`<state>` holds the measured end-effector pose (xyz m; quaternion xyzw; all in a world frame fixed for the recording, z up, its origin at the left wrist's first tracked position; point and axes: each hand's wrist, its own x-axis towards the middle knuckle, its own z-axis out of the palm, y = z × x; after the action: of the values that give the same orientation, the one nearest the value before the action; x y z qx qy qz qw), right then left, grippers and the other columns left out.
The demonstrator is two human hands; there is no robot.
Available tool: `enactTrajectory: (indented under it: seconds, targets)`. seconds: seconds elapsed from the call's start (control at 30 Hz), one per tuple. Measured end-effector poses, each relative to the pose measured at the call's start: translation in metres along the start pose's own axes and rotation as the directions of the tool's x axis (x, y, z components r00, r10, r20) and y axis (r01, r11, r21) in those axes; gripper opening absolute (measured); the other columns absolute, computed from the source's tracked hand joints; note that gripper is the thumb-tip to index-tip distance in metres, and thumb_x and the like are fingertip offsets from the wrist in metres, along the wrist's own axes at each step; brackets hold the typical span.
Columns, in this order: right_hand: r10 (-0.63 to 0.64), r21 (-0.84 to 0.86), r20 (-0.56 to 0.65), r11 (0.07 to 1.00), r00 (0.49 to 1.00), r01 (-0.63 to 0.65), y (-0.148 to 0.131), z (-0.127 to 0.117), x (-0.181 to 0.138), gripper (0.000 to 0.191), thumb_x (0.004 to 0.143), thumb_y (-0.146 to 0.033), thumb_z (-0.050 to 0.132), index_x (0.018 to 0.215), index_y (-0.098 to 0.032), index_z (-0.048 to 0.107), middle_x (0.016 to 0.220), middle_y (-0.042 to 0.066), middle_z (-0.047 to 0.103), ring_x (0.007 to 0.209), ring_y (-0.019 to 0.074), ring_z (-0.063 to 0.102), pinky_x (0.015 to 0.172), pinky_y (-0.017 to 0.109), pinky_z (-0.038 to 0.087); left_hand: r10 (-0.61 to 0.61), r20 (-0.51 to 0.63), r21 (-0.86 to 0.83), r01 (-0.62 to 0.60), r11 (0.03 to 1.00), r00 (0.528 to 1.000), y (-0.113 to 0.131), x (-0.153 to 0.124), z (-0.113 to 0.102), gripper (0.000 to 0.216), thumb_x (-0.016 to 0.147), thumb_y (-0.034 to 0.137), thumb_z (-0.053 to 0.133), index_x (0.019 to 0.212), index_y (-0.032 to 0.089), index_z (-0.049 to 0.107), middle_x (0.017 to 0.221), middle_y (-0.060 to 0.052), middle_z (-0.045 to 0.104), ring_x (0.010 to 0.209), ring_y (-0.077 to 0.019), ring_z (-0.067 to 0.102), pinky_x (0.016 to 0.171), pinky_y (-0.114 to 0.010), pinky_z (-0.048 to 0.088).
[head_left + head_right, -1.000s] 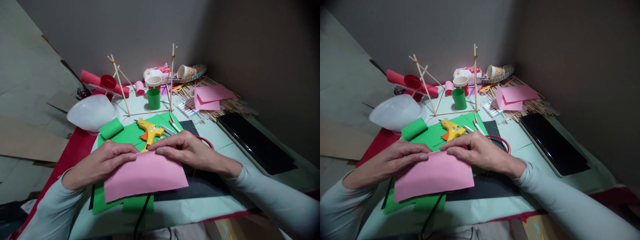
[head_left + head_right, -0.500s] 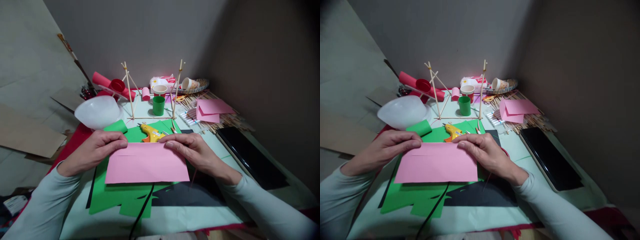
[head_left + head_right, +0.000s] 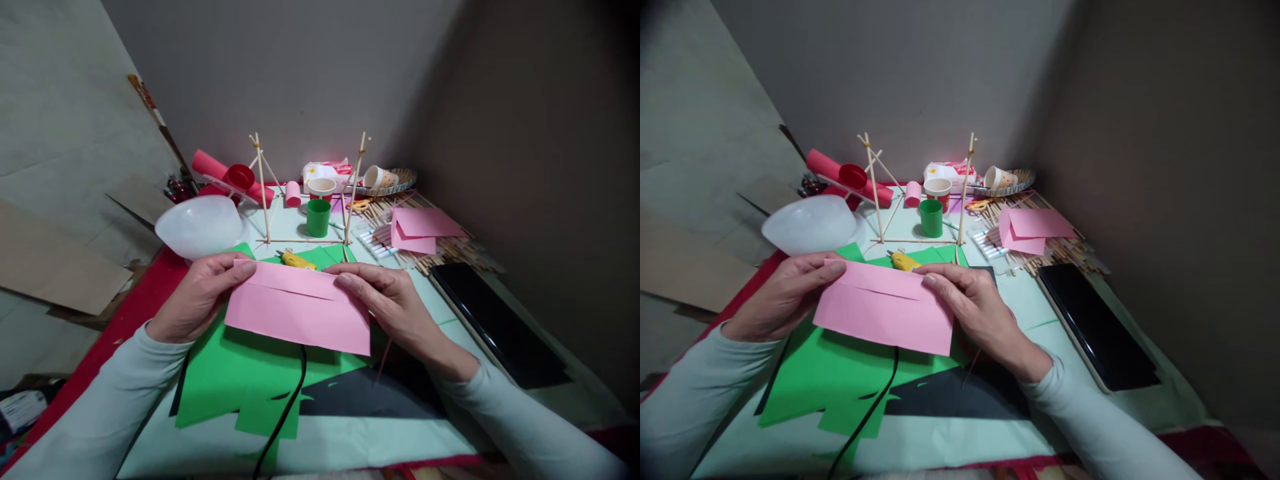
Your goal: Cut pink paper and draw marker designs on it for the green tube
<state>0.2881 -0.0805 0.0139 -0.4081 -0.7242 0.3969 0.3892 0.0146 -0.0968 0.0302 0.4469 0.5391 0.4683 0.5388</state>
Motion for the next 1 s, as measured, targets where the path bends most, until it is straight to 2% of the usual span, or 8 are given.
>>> enactTrajectory:
  seconds: [0.1,0.37,0.47,0.57,0.67,0.8,0.93,1.0]
  targets:
    - [-0.008,0.003,0.0,1.0,1.0,0.008,-0.002,-0.002,-0.001,0.029,0.099,-0.042,0.061,0.106,-0.023,0.083,0.1,0.004,0.081,0.085,0.0202,0.07,0.072,0.028,0.052,0.018,-0.037,-0.022,-0.019,1.0,0.999,0.002,-0.003,0.003,0.042,0.059,0.045,0.095,0.058,0.014,0.066,0.058,0.003,0.053,0.055,-0.0087,0.043,0.049,-0.019,0.034]
    - [0.025,-0.008,0.029,1.0,0.999,-0.024,-0.001,-0.001,0.002,0.03,0.099,-0.042,0.062,0.105,-0.022,0.082,0.099,0.003,0.08,0.086,0.0189,0.068,0.073,0.026,0.049,-0.028,-0.049,-0.139,0.021,0.99,0.998,0.004,-0.005,0.003,0.037,0.058,0.043,0.095,0.059,0.015,0.071,0.059,0.001,0.059,0.055,-0.0099,0.048,0.049,-0.02,0.039]
    - [0.042,-0.013,0.045,0.999,0.998,-0.041,-0.001,0.0,0.001,0.03,0.099,-0.043,0.061,0.11,-0.022,0.081,0.099,0.003,0.078,0.083,0.0174,0.065,0.07,0.026,0.047,0.006,-0.043,-0.148,-0.013,0.989,0.999,0.003,-0.005,0.004,0.031,0.064,0.041,0.094,0.079,0.017,0.081,0.07,-0.002,0.066,0.063,-0.0114,0.054,0.054,-0.019,0.043]
    - [0.057,0.036,0.049,0.998,0.997,-0.059,-0.001,0.001,0.0,0.03,0.098,-0.041,0.065,0.117,-0.022,0.077,0.083,0.0,0.071,0.071,0.0135,0.058,0.062,0.024,0.043,0.078,-0.037,-0.087,-0.081,0.993,0.996,0.001,-0.005,0.004,0.04,0.07,0.039,0.092,0.107,0.026,0.083,0.072,0.001,0.065,0.064,-0.0104,0.052,0.056,-0.017,0.042]
    - [0.065,0.138,0.079,0.988,0.995,-0.075,-0.001,0.003,0.0,0.031,0.094,-0.038,0.069,0.12,-0.021,0.073,0.076,-0.002,0.067,0.068,0.0119,0.058,0.063,0.022,0.046,0.132,-0.033,0.03,-0.131,0.991,0.991,-0.002,-0.007,0.003,0.037,0.076,0.041,0.088,0.11,0.029,0.083,0.076,0.001,0.065,0.068,-0.0102,0.05,0.058,-0.015,0.041]
    - [0.026,0.16,0.137,0.986,0.99,-0.048,-0.004,0.002,0.001,0.041,0.087,-0.039,0.079,0.124,-0.023,0.071,0.106,0.003,0.077,0.095,0.0182,0.071,0.082,0.027,0.056,0.123,-0.04,0.106,-0.119,0.987,0.992,0.0,-0.01,0.003,0.033,0.078,0.045,0.086,0.107,0.029,0.084,0.087,-0.001,0.069,0.075,-0.0115,0.053,0.061,-0.015,0.042]
    - [-0.092,-0.013,0.195,0.995,0.976,0.096,-0.006,0.002,-0.001,0.075,0.07,-0.042,0.094,0.136,-0.026,0.062,0.136,0.005,0.069,0.122,0.024,0.065,0.105,0.035,0.051,0.094,-0.07,0.065,-0.09,0.994,0.993,0.003,-0.012,0.007,0.036,0.076,0.045,0.087,0.106,0.026,0.084,0.084,-0.001,0.07,0.069,-0.0105,0.054,0.056,-0.014,0.041]
    - [-0.187,-0.079,0.18,0.976,0.966,0.204,-0.005,0.004,-0.003,0.071,0.076,-0.04,0.091,0.138,-0.024,0.06,0.14,0.007,0.066,0.124,0.0231,0.064,0.107,0.035,0.05,0.075,-0.08,0.009,-0.075,0.997,0.994,0.005,-0.012,0.009,0.036,0.075,0.044,0.088,0.105,0.025,0.084,0.079,-0.001,0.068,0.064,-0.01,0.053,0.052,-0.014,0.041]
